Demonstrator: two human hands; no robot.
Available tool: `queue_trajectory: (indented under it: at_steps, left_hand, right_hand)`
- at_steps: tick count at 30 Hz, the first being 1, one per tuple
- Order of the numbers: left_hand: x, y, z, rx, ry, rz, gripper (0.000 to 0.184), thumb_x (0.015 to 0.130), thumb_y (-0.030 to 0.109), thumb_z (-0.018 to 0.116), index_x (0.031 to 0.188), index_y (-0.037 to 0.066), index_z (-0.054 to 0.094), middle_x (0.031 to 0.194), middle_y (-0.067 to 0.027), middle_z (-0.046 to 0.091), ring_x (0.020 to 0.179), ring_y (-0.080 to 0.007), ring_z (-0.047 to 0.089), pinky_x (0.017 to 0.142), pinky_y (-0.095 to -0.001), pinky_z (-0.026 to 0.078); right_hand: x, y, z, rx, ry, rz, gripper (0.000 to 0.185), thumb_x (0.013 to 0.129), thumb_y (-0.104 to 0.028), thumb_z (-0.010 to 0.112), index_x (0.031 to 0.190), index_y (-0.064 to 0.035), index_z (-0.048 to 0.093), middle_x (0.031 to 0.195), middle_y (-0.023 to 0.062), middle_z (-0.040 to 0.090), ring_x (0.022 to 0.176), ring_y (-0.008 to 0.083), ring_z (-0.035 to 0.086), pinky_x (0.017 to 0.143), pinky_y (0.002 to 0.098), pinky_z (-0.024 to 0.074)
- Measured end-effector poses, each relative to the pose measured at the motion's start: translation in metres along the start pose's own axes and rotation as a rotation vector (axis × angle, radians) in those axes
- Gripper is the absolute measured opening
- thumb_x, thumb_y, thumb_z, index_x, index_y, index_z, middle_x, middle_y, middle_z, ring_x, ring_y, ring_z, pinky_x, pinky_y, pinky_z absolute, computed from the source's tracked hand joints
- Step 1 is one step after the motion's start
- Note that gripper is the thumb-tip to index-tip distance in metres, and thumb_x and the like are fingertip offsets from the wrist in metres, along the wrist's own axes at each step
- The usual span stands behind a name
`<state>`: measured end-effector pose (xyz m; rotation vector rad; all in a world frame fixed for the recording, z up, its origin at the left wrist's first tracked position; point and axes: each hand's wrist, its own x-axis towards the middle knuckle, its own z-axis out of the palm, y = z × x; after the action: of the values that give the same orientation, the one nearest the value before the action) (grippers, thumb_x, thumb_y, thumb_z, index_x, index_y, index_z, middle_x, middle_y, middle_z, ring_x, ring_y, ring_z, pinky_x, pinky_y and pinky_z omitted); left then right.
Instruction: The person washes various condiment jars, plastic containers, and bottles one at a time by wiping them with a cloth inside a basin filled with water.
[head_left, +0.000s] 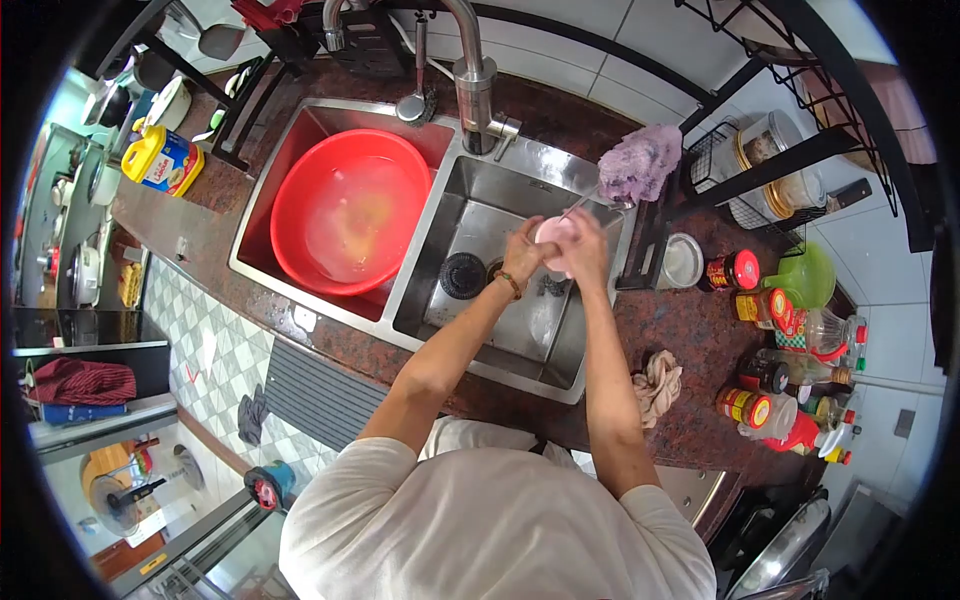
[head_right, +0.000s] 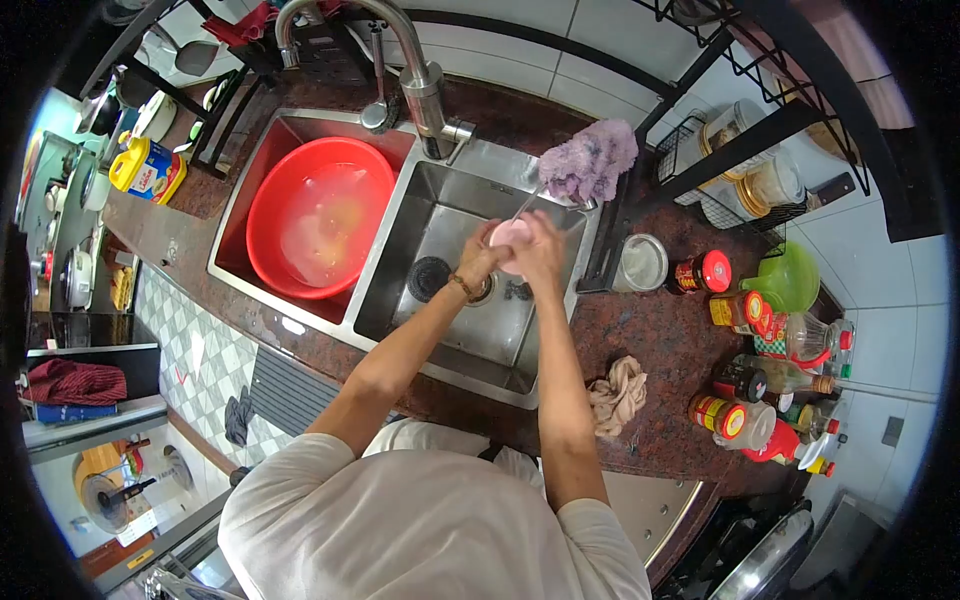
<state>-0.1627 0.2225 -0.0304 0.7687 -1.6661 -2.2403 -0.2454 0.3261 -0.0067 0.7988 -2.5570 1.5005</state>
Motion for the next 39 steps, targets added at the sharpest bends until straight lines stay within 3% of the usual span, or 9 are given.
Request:
queue_trajectory:
  at_steps: [2, 5, 7, 10, 14, 24, 27, 31, 39]
  left_hand:
    - [-0.006, -0.013, -0.005, 0.244, 0.027, 0.111, 0.075, 0.053, 0.021, 0.077, 0.118, -0.003, 0.049, 0.100, -0.0162, 0.058, 0.090, -0.0265, 0.059, 0.081, -0.0342, 0.048]
    - [-0.022, 0.000, -0.010, 0.705, 0.108, 0.292, 0.072, 0.056, 0.024, 0.076, 0.117, -0.003, 0.050, 0.098, -0.0162, 0.058, 0.090, -0.0267, 0.058, 0.080, -0.0333, 0.048]
    - [-0.024, 0.001, -0.013, 0.862, 0.113, 0.414, 0.065, 0.062, 0.022, 0.074, 0.117, -0.003, 0.049, 0.098, -0.0163, 0.058, 0.085, -0.0269, 0.059, 0.077, -0.0318, 0.049]
    - [-0.015, 0.028, -0.015, -0.211, 0.015, -0.227, 0.057, 0.067, 0.030, 0.070, 0.115, 0.004, 0.052, 0.112, -0.0200, 0.050, 0.099, -0.0297, 0.053, 0.079, -0.0383, 0.047]
    - [-0.009, 0.042, -0.010, -0.468, 0.055, -0.493, 0.064, 0.073, 0.053, 0.055, 0.123, 0.014, 0.045, 0.122, -0.0166, 0.045, 0.106, -0.0335, 0.048, 0.075, -0.0484, 0.044]
    - [-0.009, 0.053, -0.007, -0.836, 0.113, -0.412, 0.064, 0.075, 0.049, 0.050, 0.126, 0.012, 0.042, 0.126, -0.0170, 0.040, 0.112, -0.0362, 0.042, 0.087, -0.0604, 0.038]
    - [-0.011, 0.055, -0.011, -0.872, 0.119, -0.357, 0.071, 0.071, 0.043, 0.059, 0.129, 0.011, 0.036, 0.127, -0.0180, 0.034, 0.114, -0.0397, 0.039, 0.084, -0.0622, 0.038]
    - [-0.016, 0.052, -0.009, -0.892, 0.144, -0.322, 0.066, 0.073, 0.046, 0.054, 0.128, 0.011, 0.040, 0.126, -0.0164, 0.037, 0.114, -0.0350, 0.041, 0.087, -0.0570, 0.040]
    - [-0.034, 0.056, 0.008, -0.781, 0.263, -0.301, 0.066, 0.067, 0.046, 0.061, 0.123, 0.015, 0.044, 0.123, -0.0144, 0.041, 0.103, -0.0293, 0.046, 0.076, -0.0457, 0.043]
  right_hand:
    - [-0.010, -0.007, 0.007, 0.358, -0.244, 0.378, 0.023, 0.078, -0.018, 0.061, 0.096, -0.0042, 0.064, 0.094, 0.0127, 0.064, 0.081, 0.0287, 0.060, 0.075, 0.0343, 0.0467]
    - [0.012, -0.011, 0.003, 0.100, -0.412, 0.461, 0.025, 0.086, -0.027, 0.057, 0.093, -0.0037, 0.063, 0.082, 0.0050, 0.061, 0.069, 0.0129, 0.055, 0.064, 0.0286, 0.0470]
    - [0.013, -0.004, 0.009, 0.384, -0.450, 0.553, 0.028, 0.088, -0.030, 0.054, 0.094, -0.0039, 0.062, 0.080, 0.0038, 0.061, 0.066, 0.0131, 0.054, 0.061, 0.0288, 0.0467]
    - [0.003, 0.013, 0.016, 0.638, -0.368, 0.545, 0.038, 0.090, -0.035, 0.049, 0.109, -0.0022, 0.057, 0.100, 0.0060, 0.060, 0.089, 0.0160, 0.055, 0.079, 0.0302, 0.0437]
    - [-0.020, -0.005, 0.015, 0.866, -0.192, 0.607, 0.052, 0.090, -0.039, 0.047, 0.125, -0.0019, 0.047, 0.122, 0.0075, 0.051, 0.113, 0.0180, 0.045, 0.096, 0.0320, 0.0338]
    - [-0.020, -0.005, 0.021, 1.196, -0.061, 0.496, 0.044, 0.087, -0.021, 0.050, 0.125, -0.0008, 0.046, 0.122, 0.0103, 0.049, 0.112, 0.0217, 0.046, 0.094, 0.0327, 0.0366]
    - [-0.017, -0.009, 0.025, 1.270, -0.057, 0.385, 0.047, 0.084, -0.014, 0.050, 0.128, 0.0003, 0.041, 0.124, 0.0116, 0.047, 0.114, 0.0217, 0.045, 0.095, 0.0339, 0.0362]
    - [-0.017, -0.012, 0.031, 1.303, -0.063, 0.413, 0.052, 0.083, -0.010, 0.048, 0.132, 0.0013, 0.034, 0.125, 0.0130, 0.045, 0.116, 0.0220, 0.043, 0.098, 0.0347, 0.0345]
    - [0.002, -0.042, 0.032, 0.525, -0.058, 0.689, 0.031, 0.083, -0.002, 0.042, 0.111, 0.0020, 0.053, 0.097, 0.0107, 0.059, 0.087, 0.0180, 0.056, 0.075, 0.0301, 0.0447]
